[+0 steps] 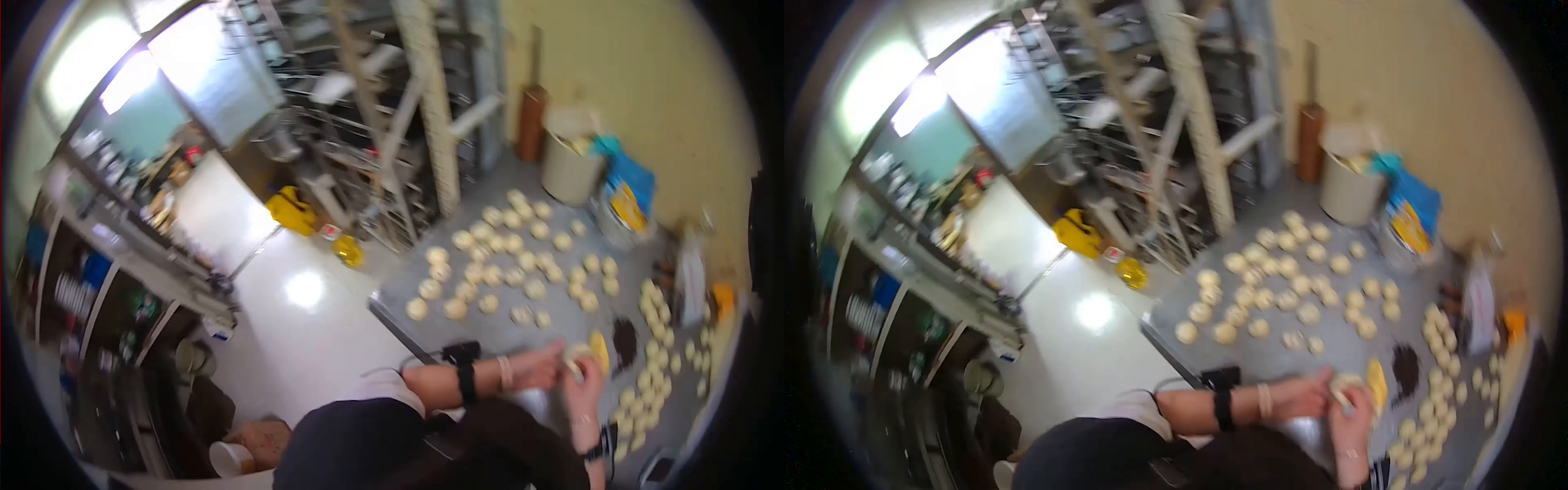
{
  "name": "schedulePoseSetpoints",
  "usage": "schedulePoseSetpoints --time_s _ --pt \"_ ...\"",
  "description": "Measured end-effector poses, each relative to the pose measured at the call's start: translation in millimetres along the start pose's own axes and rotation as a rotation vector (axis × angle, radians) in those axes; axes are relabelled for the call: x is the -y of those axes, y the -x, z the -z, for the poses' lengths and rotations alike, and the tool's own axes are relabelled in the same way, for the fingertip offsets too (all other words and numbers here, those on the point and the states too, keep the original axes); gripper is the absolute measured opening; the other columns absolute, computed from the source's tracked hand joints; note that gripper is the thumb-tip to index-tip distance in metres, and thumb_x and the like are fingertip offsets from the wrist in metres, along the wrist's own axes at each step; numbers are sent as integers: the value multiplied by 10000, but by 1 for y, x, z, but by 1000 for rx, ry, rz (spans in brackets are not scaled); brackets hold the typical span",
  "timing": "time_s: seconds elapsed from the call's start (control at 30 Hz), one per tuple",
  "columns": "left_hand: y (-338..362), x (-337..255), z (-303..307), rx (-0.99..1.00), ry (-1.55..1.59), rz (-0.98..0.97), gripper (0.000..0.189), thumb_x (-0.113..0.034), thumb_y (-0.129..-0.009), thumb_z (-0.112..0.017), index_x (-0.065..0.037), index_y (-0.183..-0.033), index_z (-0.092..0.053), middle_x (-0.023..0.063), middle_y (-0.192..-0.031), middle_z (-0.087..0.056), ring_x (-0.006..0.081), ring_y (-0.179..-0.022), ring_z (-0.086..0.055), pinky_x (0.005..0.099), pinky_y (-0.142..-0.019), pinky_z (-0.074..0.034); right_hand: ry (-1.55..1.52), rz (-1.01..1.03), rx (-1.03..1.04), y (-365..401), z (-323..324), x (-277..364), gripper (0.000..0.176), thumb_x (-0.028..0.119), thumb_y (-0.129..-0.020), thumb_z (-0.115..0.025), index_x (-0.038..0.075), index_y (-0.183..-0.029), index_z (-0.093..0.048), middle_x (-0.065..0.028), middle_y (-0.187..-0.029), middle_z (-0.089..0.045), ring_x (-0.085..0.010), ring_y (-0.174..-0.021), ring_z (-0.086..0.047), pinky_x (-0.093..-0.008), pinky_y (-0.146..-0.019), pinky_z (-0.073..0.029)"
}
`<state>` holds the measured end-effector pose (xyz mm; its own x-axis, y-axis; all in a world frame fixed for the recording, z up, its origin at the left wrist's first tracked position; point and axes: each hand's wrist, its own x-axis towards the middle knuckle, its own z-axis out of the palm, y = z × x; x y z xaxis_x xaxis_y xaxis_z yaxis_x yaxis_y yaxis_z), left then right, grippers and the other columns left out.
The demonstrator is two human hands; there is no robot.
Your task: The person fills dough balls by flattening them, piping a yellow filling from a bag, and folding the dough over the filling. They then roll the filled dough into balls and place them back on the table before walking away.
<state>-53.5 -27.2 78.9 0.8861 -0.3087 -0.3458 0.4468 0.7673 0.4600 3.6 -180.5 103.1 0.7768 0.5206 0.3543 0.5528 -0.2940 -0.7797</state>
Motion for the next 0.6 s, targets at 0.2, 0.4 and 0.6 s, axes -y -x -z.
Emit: schedulePoseSetpoints --time_s 0.2,0.4,0.6 --pt "-22 20 78 -163 -805 -618 240 -148 -880 -514 -64 -1101 -552 89 -1051 -588 221 -997 -565 335 -829 -468 297 201 138 -16 13 14 476 180 -712 -690 83 -1154 -542 -155 -1128 -491 -348 -1050 -489 -425 -878 -423" --pt "-3 -4 33 -316 232 -137 325 -147 -933 -467 51 -1188 -429 158 -1175 -498 262 -1103 -498 371 -976 -407 699 -606 162 -26 44 -88 682 262 -644 -732 43 -1225 -452 -191 -1125 -483 -355 -1050 -498 -393 -903 -432" --pt "-11 -2 29 -253 235 -117 273 -164 -936 -465 10 -1146 -475 116 -1135 -535 236 -1062 -518 359 -936 -420 423 -526 278 -28 34 -95 539 202 -616 -744 37 -1075 -516 -209 -1074 -507 -355 -988 -532 -381 -853 -457"
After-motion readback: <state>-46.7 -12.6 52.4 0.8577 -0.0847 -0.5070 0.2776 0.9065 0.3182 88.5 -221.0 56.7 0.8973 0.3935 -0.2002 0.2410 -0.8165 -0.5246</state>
